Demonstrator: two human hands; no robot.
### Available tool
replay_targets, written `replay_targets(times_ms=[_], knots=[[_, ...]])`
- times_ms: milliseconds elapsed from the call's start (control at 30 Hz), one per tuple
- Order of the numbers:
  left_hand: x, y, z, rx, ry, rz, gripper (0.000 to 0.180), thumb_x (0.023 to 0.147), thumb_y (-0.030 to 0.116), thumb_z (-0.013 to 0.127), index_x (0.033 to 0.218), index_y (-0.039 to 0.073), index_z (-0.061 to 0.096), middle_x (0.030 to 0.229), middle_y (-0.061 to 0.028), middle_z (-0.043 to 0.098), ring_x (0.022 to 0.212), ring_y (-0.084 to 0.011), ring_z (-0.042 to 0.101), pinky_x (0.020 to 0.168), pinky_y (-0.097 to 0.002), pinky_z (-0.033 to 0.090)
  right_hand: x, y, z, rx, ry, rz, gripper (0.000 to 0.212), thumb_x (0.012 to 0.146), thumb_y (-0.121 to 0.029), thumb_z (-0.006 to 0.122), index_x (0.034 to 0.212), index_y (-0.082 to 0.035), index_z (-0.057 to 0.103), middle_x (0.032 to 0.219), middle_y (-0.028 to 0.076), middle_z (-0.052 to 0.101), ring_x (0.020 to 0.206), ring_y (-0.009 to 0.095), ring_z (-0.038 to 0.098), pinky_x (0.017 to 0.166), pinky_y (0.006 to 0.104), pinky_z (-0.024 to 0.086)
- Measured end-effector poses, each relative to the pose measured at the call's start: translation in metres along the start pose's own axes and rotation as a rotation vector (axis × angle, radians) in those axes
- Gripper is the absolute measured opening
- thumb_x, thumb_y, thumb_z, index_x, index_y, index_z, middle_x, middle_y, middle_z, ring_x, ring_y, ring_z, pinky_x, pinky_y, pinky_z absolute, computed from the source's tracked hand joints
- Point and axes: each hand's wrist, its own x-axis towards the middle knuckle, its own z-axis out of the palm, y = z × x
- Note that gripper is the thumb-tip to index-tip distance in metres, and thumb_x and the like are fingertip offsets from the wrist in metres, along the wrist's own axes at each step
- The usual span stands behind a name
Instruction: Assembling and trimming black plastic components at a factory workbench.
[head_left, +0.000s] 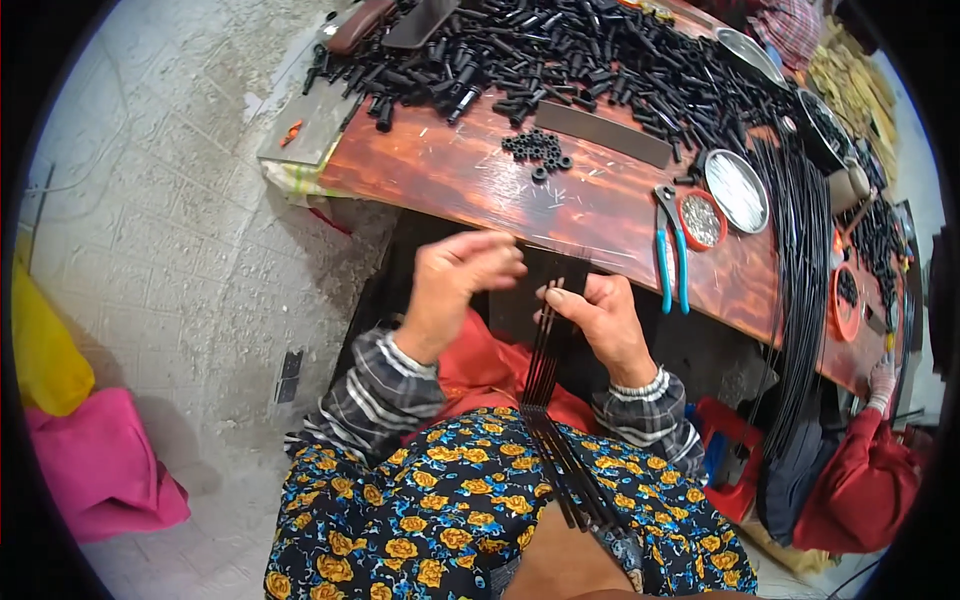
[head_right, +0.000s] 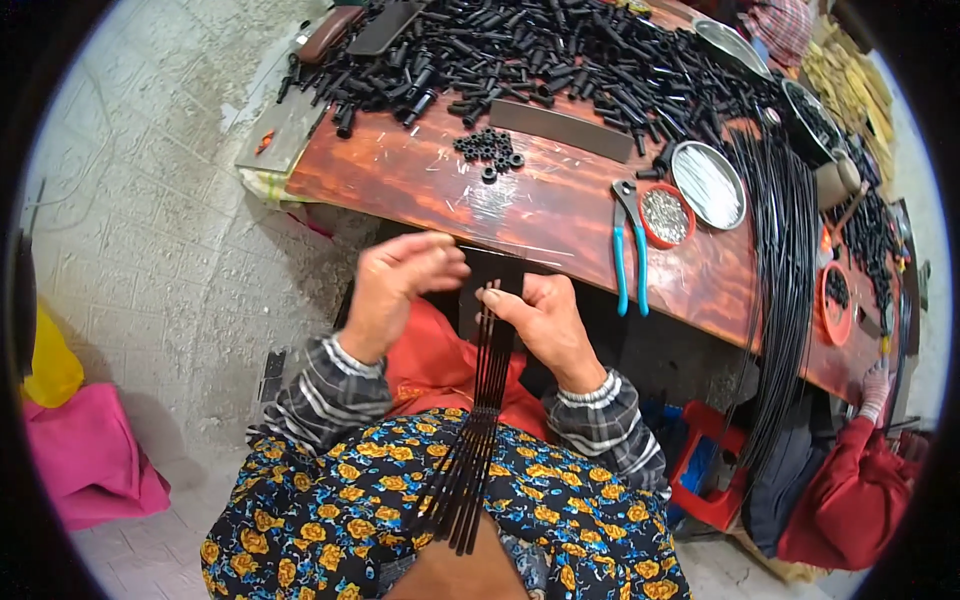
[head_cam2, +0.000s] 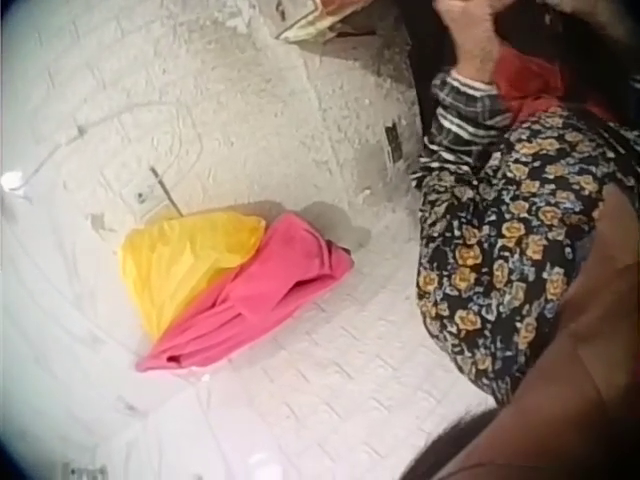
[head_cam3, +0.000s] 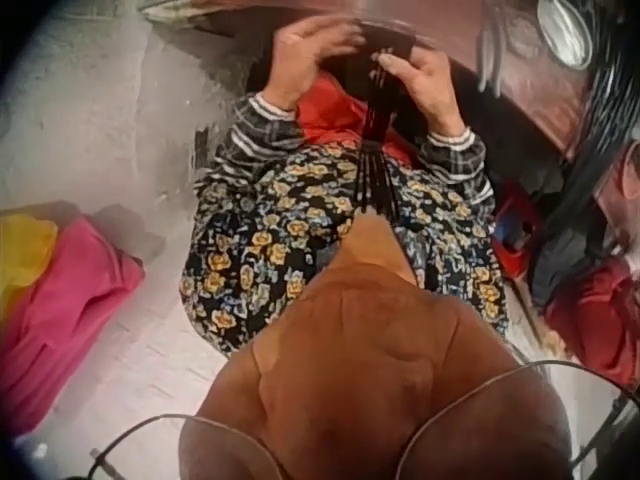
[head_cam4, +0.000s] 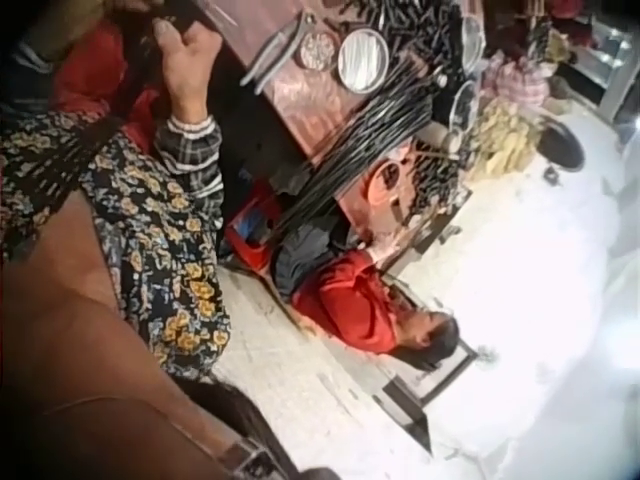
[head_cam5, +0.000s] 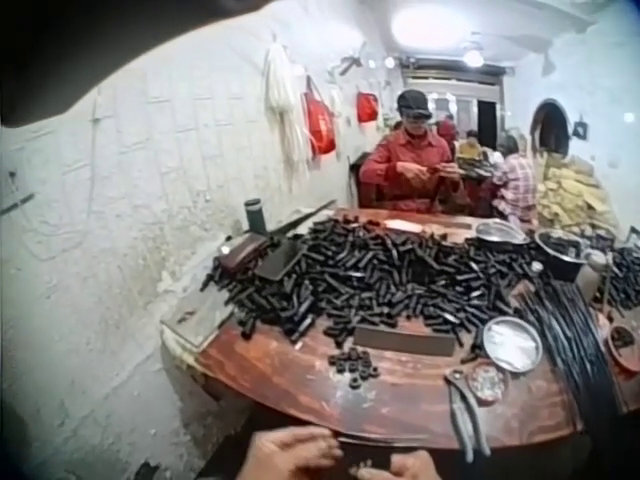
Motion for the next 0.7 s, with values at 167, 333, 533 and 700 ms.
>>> replay_targets(times_ms=[167, 333, 533, 700], knots=[[0.097, 0.046, -0.085, 0.381, 0.431, 0.377, 0.025, 0.086, 0.009, 0.064, 0.107, -0.003, 0.064, 0.082, -0.0071, 0.068, 0.064, -0.0119, 0.064, 0.056, -0.0240, 0.051, -0.004, -0.008, -0.001, -0.008, 0.056, -0.013, 0.015, 0.088, -0.011, 0.064, 0.093, 0.003, 0.068, 0.078, 0.007, 0.069, 0.070, 0.013, 0.065, 0.065, 0.0256, 0.052], [0.183, 0.078, -0.152, 0.958, 0.629, 0.601, 0.017, 0.080, 0.015, 0.071, 0.092, 0.004, 0.073, 0.071, -0.0041, 0.069, 0.059, -0.0115, 0.062, 0.052, -0.0257, 0.046, 0.000, -0.007, 0.004, -0.024, 0.037, -0.028, 0.015, 0.088, -0.011, 0.065, 0.093, 0.002, 0.069, 0.077, 0.007, 0.069, 0.069, 0.012, 0.065, 0.065, 0.0254, 0.052], [0.194, 0.093, -0.124, 1.582, 0.460, 0.234, 0.019, 0.070, 0.019, 0.069, 0.088, 0.012, 0.072, 0.088, -0.0170, 0.069, 0.087, -0.0342, 0.065, 0.074, -0.0411, 0.051, -0.004, -0.007, 0.004, -0.018, 0.071, -0.048, 0.015, 0.088, -0.011, 0.066, 0.092, 0.002, 0.070, 0.077, 0.006, 0.069, 0.068, 0.011, 0.064, 0.064, 0.0244, 0.052], [0.190, 0.076, -0.137, 1.562, 0.571, 0.484, 0.021, 0.069, 0.012, 0.065, 0.089, 0.007, 0.069, 0.081, -0.0152, 0.068, 0.077, -0.0304, 0.065, 0.069, -0.0379, 0.050, -0.002, -0.008, 0.000, -0.053, 0.066, -0.060, 0.014, 0.088, -0.011, 0.066, 0.092, 0.003, 0.070, 0.076, 0.005, 0.068, 0.069, 0.011, 0.065, 0.064, 0.0249, 0.053]])
